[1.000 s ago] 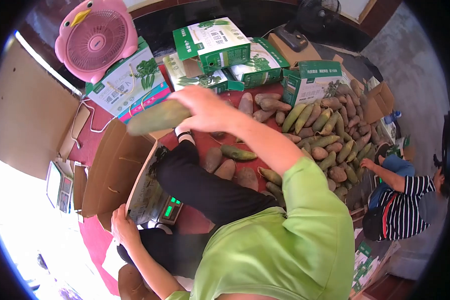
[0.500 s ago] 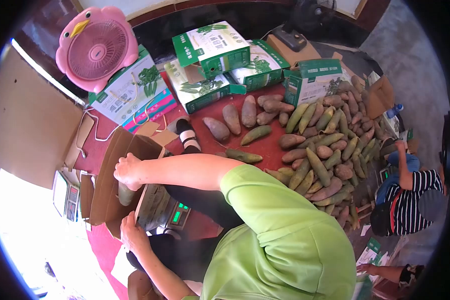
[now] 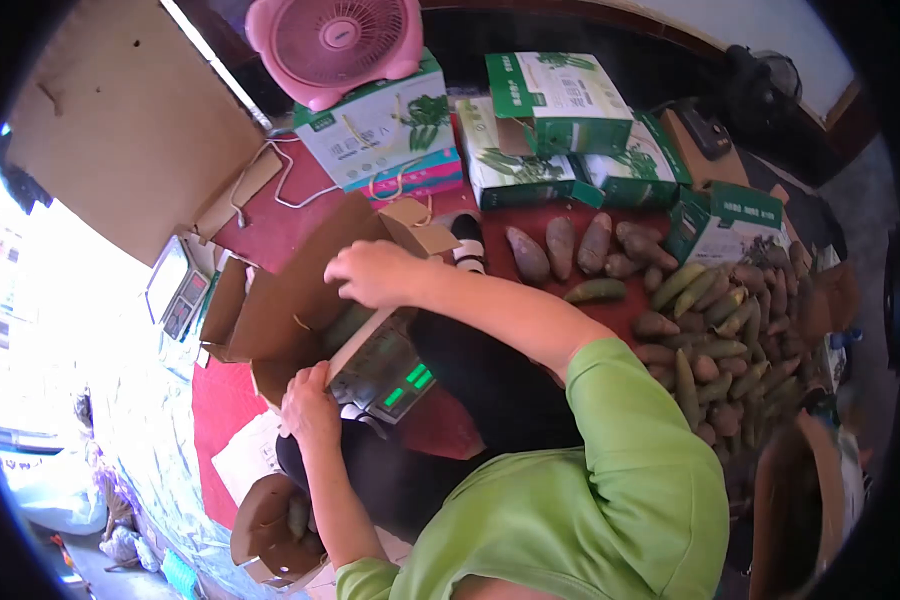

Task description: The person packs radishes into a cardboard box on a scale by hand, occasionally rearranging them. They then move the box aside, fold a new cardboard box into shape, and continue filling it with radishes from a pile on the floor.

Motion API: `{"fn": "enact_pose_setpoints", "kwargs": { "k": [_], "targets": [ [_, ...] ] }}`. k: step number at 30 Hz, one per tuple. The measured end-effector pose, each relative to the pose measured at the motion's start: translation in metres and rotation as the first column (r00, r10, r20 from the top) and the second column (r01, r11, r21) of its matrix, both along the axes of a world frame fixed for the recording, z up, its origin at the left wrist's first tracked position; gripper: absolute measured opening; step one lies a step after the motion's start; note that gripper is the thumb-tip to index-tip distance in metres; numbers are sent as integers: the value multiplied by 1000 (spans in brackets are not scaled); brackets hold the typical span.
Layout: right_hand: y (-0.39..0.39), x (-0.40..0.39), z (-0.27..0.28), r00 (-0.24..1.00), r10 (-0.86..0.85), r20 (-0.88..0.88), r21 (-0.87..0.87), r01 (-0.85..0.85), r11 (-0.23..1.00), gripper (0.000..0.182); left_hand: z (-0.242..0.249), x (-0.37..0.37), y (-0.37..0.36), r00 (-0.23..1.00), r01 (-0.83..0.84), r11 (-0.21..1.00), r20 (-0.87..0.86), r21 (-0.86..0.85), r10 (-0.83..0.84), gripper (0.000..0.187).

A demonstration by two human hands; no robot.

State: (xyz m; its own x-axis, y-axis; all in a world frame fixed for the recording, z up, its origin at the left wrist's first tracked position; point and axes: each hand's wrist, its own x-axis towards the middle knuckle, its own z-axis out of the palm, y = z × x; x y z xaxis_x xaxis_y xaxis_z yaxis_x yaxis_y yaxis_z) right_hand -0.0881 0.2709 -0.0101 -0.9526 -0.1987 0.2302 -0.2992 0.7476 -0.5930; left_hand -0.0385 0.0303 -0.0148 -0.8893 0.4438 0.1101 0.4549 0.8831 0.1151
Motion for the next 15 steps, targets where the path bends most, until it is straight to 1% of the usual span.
{"fn": "enact_pose_setpoints", "kwargs": {
  "k": [1,2,3,4,5,6,8,10,12,14,15],
  "targets": [
    [13,10,0,995,-61,-77,-87,54,995,24,0,0,-1,1000,-4,1000,-23,12,4,37],
    [27,21,2,975,-108,-193,-209,66,976,21,-1,-1,0,999,0,1000,-41,24,1,37],
    [40,38,3,947,-215,-240,-285,143,948,19,-1,-1,2,1000,-10,1000,-16,19,10,37],
    [56,46,-10,907,-280,-316,-356,160,921,18,1,0,3,1000,-17,1000,-2,1,17,39],
    [71,58,-19,875,-365,-319,-408,221,886,17,-1,0,2,1000,-1,1000,-2,6,1,39],
    [86,75,-26,868,-428,-253,-417,301,857,17,-3,-2,1,1000,13,1000,-5,10,-13,40],
    [107,109,-56,788,-608,-95,-475,501,723,16,-2,-3,2,1000,14,1000,20,10,-15,42],
    [131,142,-114,732,-681,-13,-329,640,694,18,-3,-4,4,999,-7,1000,45,8,7,41],
    [138,185,-168,678,-723,128,-252,728,638,18,-4,-5,4,998,2,999,59,-32,0,40],
    [136,227,-211,630,-685,366,-98,758,645,20,-2,-3,7,998,-30,999,51,-20,31,39],
    [131,248,-239,611,-656,443,-44,746,665,20,-1,-2,7,999,-23,999,43,-25,24,39]
  ]
}}
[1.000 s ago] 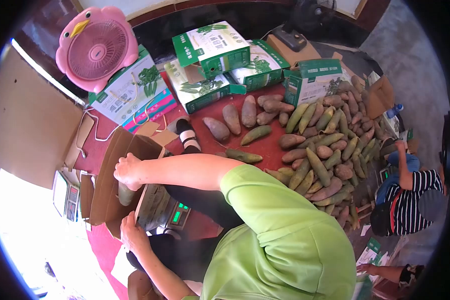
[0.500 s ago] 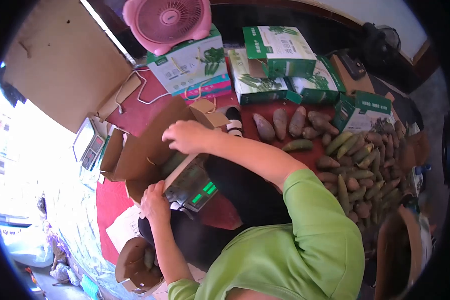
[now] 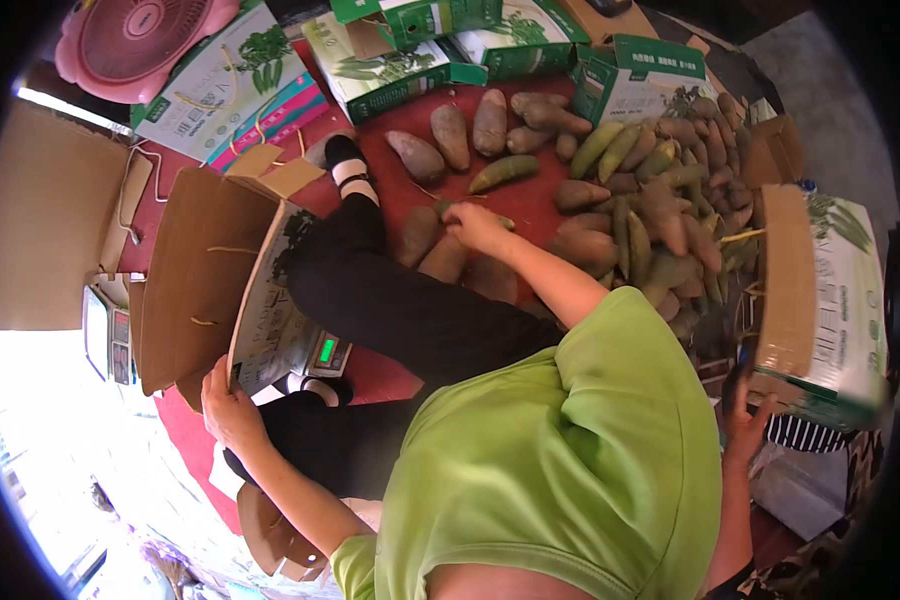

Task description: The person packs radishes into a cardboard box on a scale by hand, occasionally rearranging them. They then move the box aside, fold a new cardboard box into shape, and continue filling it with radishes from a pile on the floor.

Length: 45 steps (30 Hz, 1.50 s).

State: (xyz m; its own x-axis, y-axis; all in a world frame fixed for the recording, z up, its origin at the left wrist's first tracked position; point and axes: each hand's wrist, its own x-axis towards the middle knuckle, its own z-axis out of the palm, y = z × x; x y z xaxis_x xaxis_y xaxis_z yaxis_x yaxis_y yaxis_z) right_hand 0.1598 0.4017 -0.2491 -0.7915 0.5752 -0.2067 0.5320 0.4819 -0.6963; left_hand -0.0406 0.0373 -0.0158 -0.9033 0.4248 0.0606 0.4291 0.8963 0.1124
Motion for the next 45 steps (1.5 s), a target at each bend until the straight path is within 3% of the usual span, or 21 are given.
{"fn": "enact_pose_setpoints", "kwargs": {
  "k": [4,7,12,14,18,21,23,24,26,27,29,31,33,37,39,40,42,45],
  "targets": [
    [-31,58,-28,912,182,367,-158,-131,979,27,-6,-3,-3,999,39,999,-25,28,-38,37],
    [-41,74,-32,842,287,457,-164,-238,957,29,-8,-4,-3,998,45,998,-48,49,-43,34],
    [-19,77,-32,884,232,407,-158,-182,971,28,-11,-7,-8,998,54,998,-39,40,-53,30],
    [-8,79,-37,903,85,420,-161,-18,987,28,-10,-7,-6,997,58,998,-52,16,-58,30],
    [4,93,-43,908,-56,415,-158,132,979,26,-14,-9,-7,998,50,999,-44,21,-49,31],
    [8,111,-34,892,-87,443,-69,131,989,30,-12,-8,-7,999,31,999,-37,14,-30,35],
    [13,130,-37,927,-249,280,283,168,944,35,-13,-9,-7,998,45,998,-37,39,-44,39],
    [20,139,-39,929,-240,281,282,159,946,35,-13,-8,-7,999,36,999,-36,37,-35,39],
    [34,158,-51,847,-384,368,216,324,921,40,-10,-7,-3,1000,14,1000,-28,17,-13,42],
    [36,171,-64,850,-376,368,214,317,924,40,-9,-6,-3,1000,6,1000,-29,14,-5,42],
    [42,182,-89,731,-502,462,24,555,831,44,-9,-5,-1,999,25,997,-33,73,-22,43],
    [31,184,-95,687,-526,501,-47,629,776,50,-6,-4,2,1000,1,998,-30,59,0,43],
    [14,175,-96,663,-523,535,-370,741,561,55,-5,-4,5,999,-27,999,-29,46,28,42],
    [-19,164,-110,678,-594,433,-427,735,527,57,-4,-4,6,999,-40,999,-22,26,41,42],
    [-28,140,-73,502,-641,580,-391,863,321,59,0,-2,8,998,-56,998,-8,41,57,46],
    [-31,140,-79,532,-621,575,-402,845,352,59,2,-2,9,999,-51,997,0,51,51,49],
    [-30,146,-94,519,-696,496,-532,815,229,55,3,-2,6,997,-78,995,5,60,77,49],
    [-14,149,-96,542,-650,532,-556,803,215,49,4,-2,7,996,-91,993,8,72,91,47]
  ]
}}
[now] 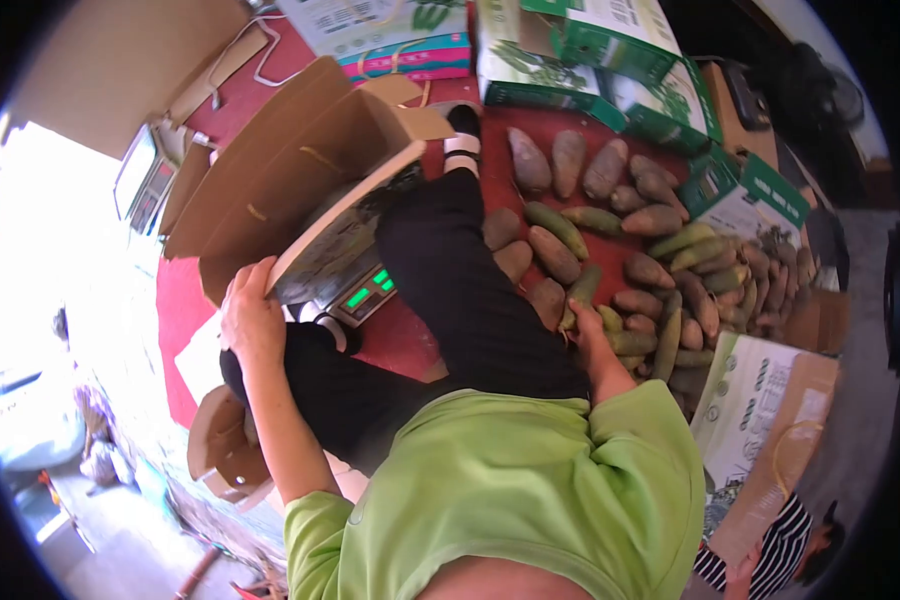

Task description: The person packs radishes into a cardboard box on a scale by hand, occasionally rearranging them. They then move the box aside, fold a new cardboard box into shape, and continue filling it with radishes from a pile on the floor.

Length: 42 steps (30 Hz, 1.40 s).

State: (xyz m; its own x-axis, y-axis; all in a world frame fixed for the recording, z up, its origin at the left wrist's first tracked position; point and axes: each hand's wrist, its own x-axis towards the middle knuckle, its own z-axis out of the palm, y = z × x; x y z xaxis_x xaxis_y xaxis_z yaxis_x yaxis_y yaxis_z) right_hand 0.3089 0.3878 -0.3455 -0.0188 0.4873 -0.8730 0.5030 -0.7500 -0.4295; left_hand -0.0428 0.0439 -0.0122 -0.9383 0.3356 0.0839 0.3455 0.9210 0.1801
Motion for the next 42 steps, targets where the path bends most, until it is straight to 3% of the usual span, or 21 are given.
{"fn": "enact_pose_setpoints", "kwargs": {
  "k": [4,6,8,10,14,17,18,20,24,26,30,32,34,36,39,40,42],
  "targets": [
    [22,0,0,997,-77,12,-115,78,990,44,0,-2,-3,999,40,999,-14,-19,-41,42],
    [33,-1,0,939,-311,-148,-242,270,932,40,0,-3,-4,999,32,999,-24,-11,-32,41],
    [28,-21,30,948,-307,-85,-221,282,934,33,-1,-2,-7,999,30,1000,-33,-6,-30,41],
    [27,-31,38,915,-320,-245,-213,272,939,32,-3,-4,-9,997,61,998,-48,14,-60,39],
    [20,-78,85,904,-218,-369,-57,212,976,30,-4,-4,-10,995,75,997,-71,14,-74,38],
    [23,-116,123,864,105,-493,229,12,973,32,-7,-5,-13,993,76,997,-96,27,-73,36],
    [18,-133,149,860,117,-497,227,-1,974,32,-7,-5,-13,993,78,997,-91,25,-76,36],
    [2,-168,211,718,378,-585,482,-67,873,40,-8,-5,-14,992,80,996,-104,26,-77,34],
    [-7,-227,296,502,689,-523,740,-133,659,47,-8,-5,-13,990,85,996,-116,32,-81,31],
    [-10,-255,327,378,828,-415,840,-191,508,46,-8,-5,-14,990,79,997,-117,8,-78,32],
    [-34,-312,358,121,948,-295,907,-278,317,44,-8,-4,-14,989,89,996,-119,20,-86,33],
    [-51,-342,356,27,998,-55,971,-231,60,40,-7,-5,-14,987,104,994,-124,41,-99,33],
    [-71,-365,343,72,988,136,985,-119,-127,40,-8,-6,-15,992,99,995,-85,11,-98,37],
    [-79,-385,317,99,977,189,978,73,-197,35,-7,-5,-14,993,101,995,-64,0,-101,41],
    [-77,-371,315,212,974,83,979,164,-119,32,-1,-3,-10,997,71,997,-15,17,-70,47],
    [-68,-364,311,278,956,97,960,226,-163,29,-1,-1,-9,998,59,998,-9,17,-59,48],
    [-48,-332,306,363,926,103,986,85,-143,31,-2,-2,-11,999,50,998,12,23,-50,49]
  ]
}}
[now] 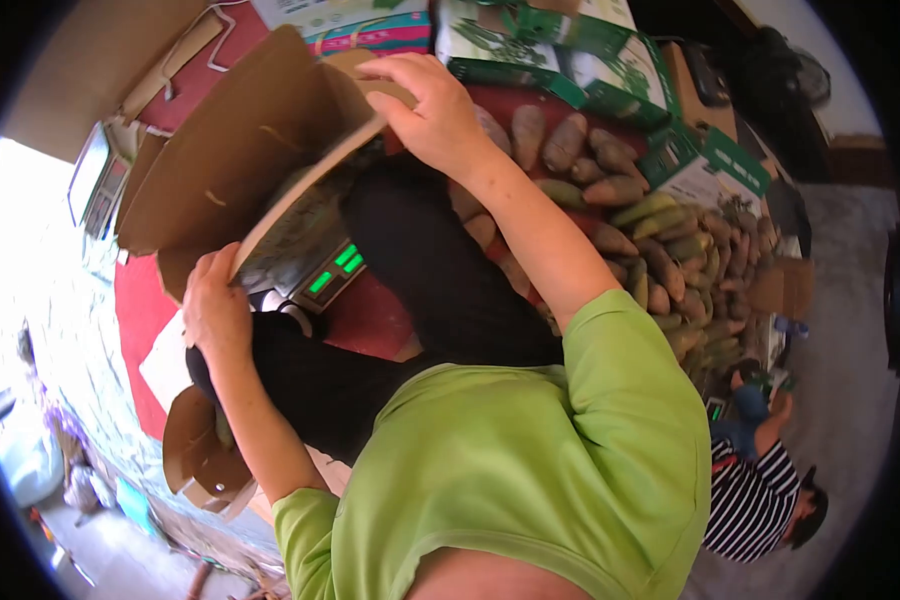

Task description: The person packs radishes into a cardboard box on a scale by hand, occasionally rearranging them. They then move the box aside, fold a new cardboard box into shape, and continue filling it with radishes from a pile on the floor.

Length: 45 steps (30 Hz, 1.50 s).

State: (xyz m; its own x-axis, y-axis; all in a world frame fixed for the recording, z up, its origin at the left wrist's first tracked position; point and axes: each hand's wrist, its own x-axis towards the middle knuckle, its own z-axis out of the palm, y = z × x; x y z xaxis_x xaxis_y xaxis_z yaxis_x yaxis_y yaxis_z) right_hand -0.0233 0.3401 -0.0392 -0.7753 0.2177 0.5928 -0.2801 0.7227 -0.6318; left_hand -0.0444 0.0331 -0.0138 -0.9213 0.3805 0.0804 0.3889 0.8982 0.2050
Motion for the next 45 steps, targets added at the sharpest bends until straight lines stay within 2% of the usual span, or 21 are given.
{"fn": "enact_pose_setpoints", "kwargs": {
  "k": [3,5,7,9,11,13,14,16,17,19,20,22,24,28,30,31,33,34,36,42,45],
  "targets": [
    [35,46,-61,964,-45,264,-417,156,896,26,2,1,2,999,6,1000,36,-23,-5,49],
    [54,95,-105,885,-148,442,-244,277,929,27,-1,0,2,999,16,1000,33,-23,-15,49],
    [60,150,-148,751,-170,638,-182,361,915,28,-4,-1,2,999,42,999,8,-6,-42,43],
    [61,206,-213,648,-94,756,-237,406,883,27,-3,1,6,999,44,999,13,-20,-44,40],
    [50,255,-239,410,-120,904,-118,509,853,30,-5,-1,4,999,33,999,0,-16,-33,36],
    [40,298,-265,291,-84,953,-83,520,850,28,-5,-2,5,1000,21,999,9,-43,-20,35],
    [37,312,-268,284,-83,955,-86,534,841,28,-4,-1,7,1000,-3,998,15,-66,4,35],
    [36,338,-271,131,-54,990,-19,498,867,26,-6,-2,5,999,39,995,3,-90,-39,33],
    [39,349,-270,124,-55,991,-17,513,858,26,-12,-6,-1,998,60,997,-20,-51,-61,33],
    [47,364,-266,95,-226,969,127,593,795,25,-15,-8,-4,997,64,997,-32,-42,-66,31],
    [55,370,-264,93,-224,970,125,599,791,25,-14,-7,-2,997,72,996,-31,-45,-73,31],
    [79,382,-258,207,-397,894,111,757,644,27,-14,-6,-1,999,41,997,-29,-58,-43,34],
    [103,393,-241,156,-591,792,314,725,613,29,-19,-9,-7,997,60,997,-42,-49,-62,37],
    [138,412,-203,-73,-793,605,574,730,371,45,-19,-10,-7,997,69,997,-39,-25,-70,45],
    [152,423,-196,-302,-689,658,593,773,227,56,-17,-7,-5,997,60,998,-41,-27,-61,45],
    [156,433,-194,-294,-692,659,589,774,232,56,-16,-6,-3,998,56,998,-39,-28,-57,46],
    [158,446,-192,-382,-547,745,537,830,152,66,-13,-5,-1,998,39,999,-41,-36,-40,45],
    [156,447,-193,-376,-550,746,535,830,157,66,-13,-5,1,999,38,998,-31,-46,-40,44],
    [152,449,-196,-453,-398,798,558,805,203,71,-12,-4,3,999,29,999,-32,-35,-30,43],
    [139,429,-175,-545,-403,736,648,738,186,67,-10,-3,5,999,27,999,-36,-37,-28,40],
    [136,428,-181,-520,-430,738,630,760,162,63,-8,-2,8,999,12,999,-33,-38,-14,40]
  ]
}}
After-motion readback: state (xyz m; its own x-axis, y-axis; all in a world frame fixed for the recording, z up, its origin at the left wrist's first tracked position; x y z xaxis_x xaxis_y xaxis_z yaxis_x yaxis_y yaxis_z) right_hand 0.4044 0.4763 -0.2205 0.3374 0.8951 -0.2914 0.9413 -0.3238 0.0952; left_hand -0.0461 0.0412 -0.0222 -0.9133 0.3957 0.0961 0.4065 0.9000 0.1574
